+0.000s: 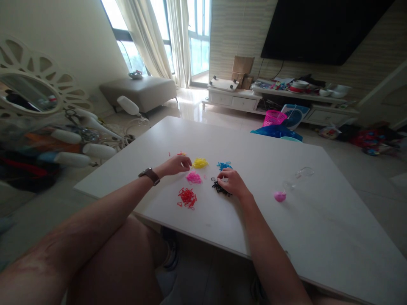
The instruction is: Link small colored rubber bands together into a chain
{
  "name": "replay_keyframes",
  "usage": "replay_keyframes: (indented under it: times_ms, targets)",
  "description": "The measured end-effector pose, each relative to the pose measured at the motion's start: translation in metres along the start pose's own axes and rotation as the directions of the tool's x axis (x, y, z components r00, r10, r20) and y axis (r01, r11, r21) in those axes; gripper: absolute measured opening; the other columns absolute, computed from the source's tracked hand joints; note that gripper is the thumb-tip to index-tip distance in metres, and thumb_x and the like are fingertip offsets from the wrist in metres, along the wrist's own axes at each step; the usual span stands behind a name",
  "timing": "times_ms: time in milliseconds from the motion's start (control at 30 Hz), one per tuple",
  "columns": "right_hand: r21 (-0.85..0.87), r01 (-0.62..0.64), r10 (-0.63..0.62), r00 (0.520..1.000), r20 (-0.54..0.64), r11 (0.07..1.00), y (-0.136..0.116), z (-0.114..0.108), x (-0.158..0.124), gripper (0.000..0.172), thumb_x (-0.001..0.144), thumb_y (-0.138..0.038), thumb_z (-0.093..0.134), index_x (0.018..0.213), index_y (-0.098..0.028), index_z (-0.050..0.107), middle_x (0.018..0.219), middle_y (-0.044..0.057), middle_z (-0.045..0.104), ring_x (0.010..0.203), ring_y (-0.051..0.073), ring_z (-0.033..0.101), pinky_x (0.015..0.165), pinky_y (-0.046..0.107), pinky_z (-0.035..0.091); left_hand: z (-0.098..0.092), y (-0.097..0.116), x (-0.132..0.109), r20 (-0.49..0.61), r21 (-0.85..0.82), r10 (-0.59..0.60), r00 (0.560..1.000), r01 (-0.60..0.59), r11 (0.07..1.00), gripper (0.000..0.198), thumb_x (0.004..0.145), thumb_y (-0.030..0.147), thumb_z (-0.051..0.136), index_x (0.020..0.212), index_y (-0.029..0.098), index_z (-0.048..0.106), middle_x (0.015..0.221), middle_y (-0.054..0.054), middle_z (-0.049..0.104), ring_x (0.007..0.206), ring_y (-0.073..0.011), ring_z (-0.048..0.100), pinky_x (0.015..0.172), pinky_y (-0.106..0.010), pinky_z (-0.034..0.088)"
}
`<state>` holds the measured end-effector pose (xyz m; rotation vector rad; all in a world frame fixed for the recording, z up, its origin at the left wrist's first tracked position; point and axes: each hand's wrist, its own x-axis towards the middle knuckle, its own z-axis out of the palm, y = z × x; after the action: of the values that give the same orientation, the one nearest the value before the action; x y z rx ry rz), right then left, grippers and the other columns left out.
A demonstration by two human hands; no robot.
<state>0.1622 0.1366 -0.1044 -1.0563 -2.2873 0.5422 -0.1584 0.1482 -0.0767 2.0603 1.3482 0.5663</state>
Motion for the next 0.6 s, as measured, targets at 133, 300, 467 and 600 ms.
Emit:
replay_keyframes:
  times_ms: [133,300,467,600]
  targets:
    - [-0.02,0.016,-0.017,1.0,-0.009,1.0,-0.002,0.001,0.001,0.009,0.085,-0.023,0.066,0.077,-0.022,0.07,0.083,0.003,0.065,0.087,0.02,0.058,0.082,0.034,0.046,0.007,0.019,0.007,0.085,0.012,0.043,0.995,-0.044,0.999,0.024,0.078,0.037,0.069,0.088,0.016,0.073,0.083,-0.007,0.073,0.073,-0.0158,0.066,0.068,-0.026,0.052]
    - [-0.086,0.068,-0.067,0.998,0.018,0.994,-0.023,0.009,-0.001,0.019,0.089,-0.029,0.067,0.106,-0.023,0.071,0.107,0.006,0.072,0.112,0.024,0.058,0.098,0.04,0.041,0.009,0.025,0.011,0.065,0.046,0.052,0.997,-0.055,0.997,0.021,0.08,0.034,0.066,0.087,0.016,0.075,0.085,-0.007,0.075,0.074,-0.0157,0.066,0.069,-0.026,0.051]
    - [-0.18,0.089,-0.075,0.994,0.084,0.98,-0.042,0.024,-0.002,0.031,0.091,-0.039,0.067,0.119,-0.025,0.068,0.117,0.009,0.073,0.12,0.027,0.056,0.102,0.045,0.034,0.006,0.017,0.01,-0.183,0.068,-0.075,0.98,0.089,0.994,0.024,0.081,0.034,0.063,0.088,0.016,0.076,0.086,-0.008,0.075,0.078,-0.0181,0.066,0.073,-0.028,0.051]
    - [-0.185,0.112,-0.086,0.986,0.143,0.976,-0.048,0.032,-0.003,0.036,0.091,-0.041,0.067,0.124,-0.025,0.065,0.121,0.01,0.072,0.122,0.027,0.056,0.103,0.047,0.031,-0.001,0.0,0.01,-0.371,-0.032,-0.302,0.878,0.313,0.949,0.026,0.08,0.033,0.063,0.093,0.015,0.075,0.094,-0.009,0.077,0.084,-0.019,0.067,0.075,-0.027,0.05]
